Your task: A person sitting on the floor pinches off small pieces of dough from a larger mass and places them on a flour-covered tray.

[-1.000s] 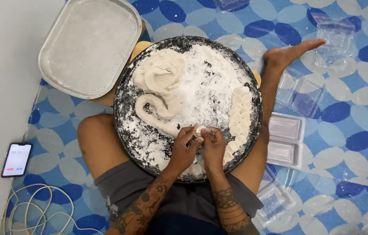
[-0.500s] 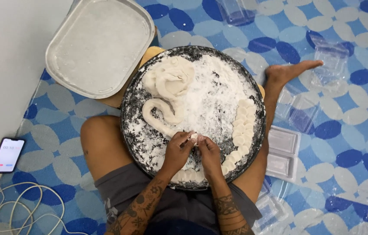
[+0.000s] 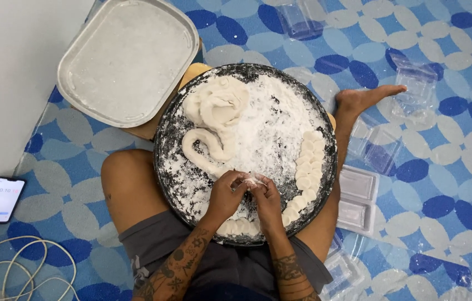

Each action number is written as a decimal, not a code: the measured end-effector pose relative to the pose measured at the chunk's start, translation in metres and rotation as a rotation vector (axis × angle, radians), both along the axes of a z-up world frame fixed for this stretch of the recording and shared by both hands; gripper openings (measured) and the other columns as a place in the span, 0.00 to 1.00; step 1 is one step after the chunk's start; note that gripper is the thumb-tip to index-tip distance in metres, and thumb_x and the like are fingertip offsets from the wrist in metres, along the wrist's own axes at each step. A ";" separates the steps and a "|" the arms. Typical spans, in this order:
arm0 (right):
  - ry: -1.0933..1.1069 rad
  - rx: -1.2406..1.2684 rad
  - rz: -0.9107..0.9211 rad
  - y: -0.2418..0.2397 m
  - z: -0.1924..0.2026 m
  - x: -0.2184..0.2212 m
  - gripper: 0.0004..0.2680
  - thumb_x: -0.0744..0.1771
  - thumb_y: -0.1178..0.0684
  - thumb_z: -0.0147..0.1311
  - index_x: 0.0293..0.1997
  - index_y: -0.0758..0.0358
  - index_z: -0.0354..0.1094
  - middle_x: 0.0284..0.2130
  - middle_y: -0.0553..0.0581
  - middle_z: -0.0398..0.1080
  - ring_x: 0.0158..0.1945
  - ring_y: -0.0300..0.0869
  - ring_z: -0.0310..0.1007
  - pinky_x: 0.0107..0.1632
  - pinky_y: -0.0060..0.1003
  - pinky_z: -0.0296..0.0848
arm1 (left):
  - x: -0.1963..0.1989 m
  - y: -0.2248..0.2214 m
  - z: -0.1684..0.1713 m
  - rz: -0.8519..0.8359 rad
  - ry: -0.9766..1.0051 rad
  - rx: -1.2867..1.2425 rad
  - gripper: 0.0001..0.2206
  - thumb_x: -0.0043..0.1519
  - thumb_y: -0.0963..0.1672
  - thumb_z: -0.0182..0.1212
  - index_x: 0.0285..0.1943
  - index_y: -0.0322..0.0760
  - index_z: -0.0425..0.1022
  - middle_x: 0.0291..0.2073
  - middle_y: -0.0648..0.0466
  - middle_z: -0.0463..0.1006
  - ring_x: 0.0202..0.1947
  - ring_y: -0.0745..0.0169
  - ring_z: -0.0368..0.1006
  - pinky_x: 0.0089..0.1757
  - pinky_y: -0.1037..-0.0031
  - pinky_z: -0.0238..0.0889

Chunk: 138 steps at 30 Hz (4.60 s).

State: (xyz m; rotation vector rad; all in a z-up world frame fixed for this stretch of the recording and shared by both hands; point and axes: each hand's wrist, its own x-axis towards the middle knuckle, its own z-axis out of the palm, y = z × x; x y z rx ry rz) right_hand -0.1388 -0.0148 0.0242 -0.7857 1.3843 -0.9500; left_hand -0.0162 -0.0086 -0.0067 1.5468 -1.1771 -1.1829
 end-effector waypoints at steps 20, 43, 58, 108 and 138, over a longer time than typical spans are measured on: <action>-0.013 -0.035 -0.102 0.001 0.001 -0.006 0.07 0.67 0.60 0.55 0.49 0.68 0.72 0.23 0.51 0.68 0.26 0.32 0.59 0.30 0.27 0.59 | -0.011 0.002 0.019 0.044 0.080 -0.020 0.07 0.63 0.40 0.64 0.47 0.34 0.84 0.42 0.42 0.83 0.42 0.46 0.81 0.42 0.58 0.72; -0.205 -0.022 -0.185 0.005 -0.075 -0.045 0.07 0.68 0.55 0.55 0.48 0.64 0.71 0.27 0.51 0.71 0.26 0.33 0.68 0.31 0.24 0.68 | -0.038 0.013 0.008 0.064 0.144 0.151 0.05 0.55 0.40 0.70 0.39 0.38 0.84 0.25 0.49 0.83 0.26 0.66 0.75 0.30 0.72 0.65; -0.106 -0.111 -0.038 0.006 -0.028 -0.027 0.08 0.68 0.58 0.54 0.51 0.67 0.71 0.28 0.56 0.75 0.28 0.34 0.67 0.33 0.27 0.66 | -0.022 0.005 0.009 0.166 0.068 -0.041 0.03 0.59 0.37 0.66 0.38 0.27 0.82 0.41 0.43 0.78 0.37 0.54 0.77 0.38 0.68 0.70; 0.052 -0.204 0.129 0.012 -0.022 -0.004 0.09 0.68 0.58 0.53 0.53 0.67 0.68 0.28 0.56 0.72 0.31 0.35 0.66 0.35 0.32 0.65 | -0.013 0.011 0.030 0.262 0.410 0.137 0.07 0.66 0.41 0.61 0.37 0.31 0.78 0.28 0.49 0.79 0.36 0.66 0.71 0.42 0.71 0.62; -0.038 -0.231 -0.076 0.007 -0.014 -0.030 0.07 0.70 0.59 0.45 0.52 0.65 0.64 0.24 0.51 0.62 0.28 0.34 0.62 0.34 0.29 0.60 | -0.026 0.019 0.045 -0.050 0.298 0.291 0.32 0.71 0.57 0.44 0.73 0.29 0.63 0.53 0.34 0.74 0.53 0.43 0.72 0.52 0.56 0.62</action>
